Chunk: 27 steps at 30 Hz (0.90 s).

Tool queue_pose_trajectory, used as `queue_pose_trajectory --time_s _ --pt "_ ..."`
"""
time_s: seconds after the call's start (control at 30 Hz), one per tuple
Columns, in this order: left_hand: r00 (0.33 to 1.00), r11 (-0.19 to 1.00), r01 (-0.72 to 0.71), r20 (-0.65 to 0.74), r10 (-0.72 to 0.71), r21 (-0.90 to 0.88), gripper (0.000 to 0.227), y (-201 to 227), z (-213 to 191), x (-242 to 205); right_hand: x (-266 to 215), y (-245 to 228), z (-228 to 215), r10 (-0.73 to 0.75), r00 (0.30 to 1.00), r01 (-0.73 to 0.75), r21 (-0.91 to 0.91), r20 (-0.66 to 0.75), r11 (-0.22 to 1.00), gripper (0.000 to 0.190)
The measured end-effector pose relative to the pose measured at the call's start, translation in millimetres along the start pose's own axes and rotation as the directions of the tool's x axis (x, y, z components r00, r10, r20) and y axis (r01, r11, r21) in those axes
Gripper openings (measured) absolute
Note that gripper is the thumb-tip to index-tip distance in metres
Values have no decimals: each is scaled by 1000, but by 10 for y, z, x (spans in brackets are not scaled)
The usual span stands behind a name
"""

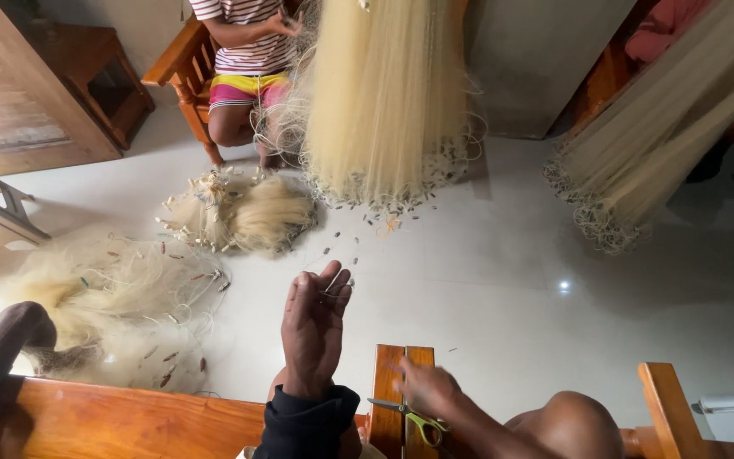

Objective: Attaching lead sinkers to the bottom edge of a fishing net by threading them onto the line and securing them.

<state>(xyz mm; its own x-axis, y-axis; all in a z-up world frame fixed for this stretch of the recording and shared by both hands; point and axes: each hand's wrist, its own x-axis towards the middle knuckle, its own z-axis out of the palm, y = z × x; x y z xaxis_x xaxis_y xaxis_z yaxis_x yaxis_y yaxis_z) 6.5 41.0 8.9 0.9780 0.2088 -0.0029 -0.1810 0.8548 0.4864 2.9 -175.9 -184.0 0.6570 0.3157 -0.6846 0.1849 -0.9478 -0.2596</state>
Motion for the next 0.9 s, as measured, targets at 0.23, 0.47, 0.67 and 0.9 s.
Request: queue_pose_trajectory --time_s 0.23,0.47,0.67,0.9 --pt "986 911 167 -79 -148 376 19 -330 -86 -22 -676 -124 -1185 13 719 258 284 -695 923 31" --pt "901 852 89 323 -290 516 32 -495 109 -225 -1319 -204 -1378 -167 407 814 273 -898 513 32" --pt "798 933 125 524 -296 337 60 -582 196 -400 -1386 -490 -1223 -259 374 923 330 -891 197 28" --pt "843 827 50 420 -335 560 48 -505 208 -345 -1300 -285 -1217 -110 403 915 397 -908 74 21"
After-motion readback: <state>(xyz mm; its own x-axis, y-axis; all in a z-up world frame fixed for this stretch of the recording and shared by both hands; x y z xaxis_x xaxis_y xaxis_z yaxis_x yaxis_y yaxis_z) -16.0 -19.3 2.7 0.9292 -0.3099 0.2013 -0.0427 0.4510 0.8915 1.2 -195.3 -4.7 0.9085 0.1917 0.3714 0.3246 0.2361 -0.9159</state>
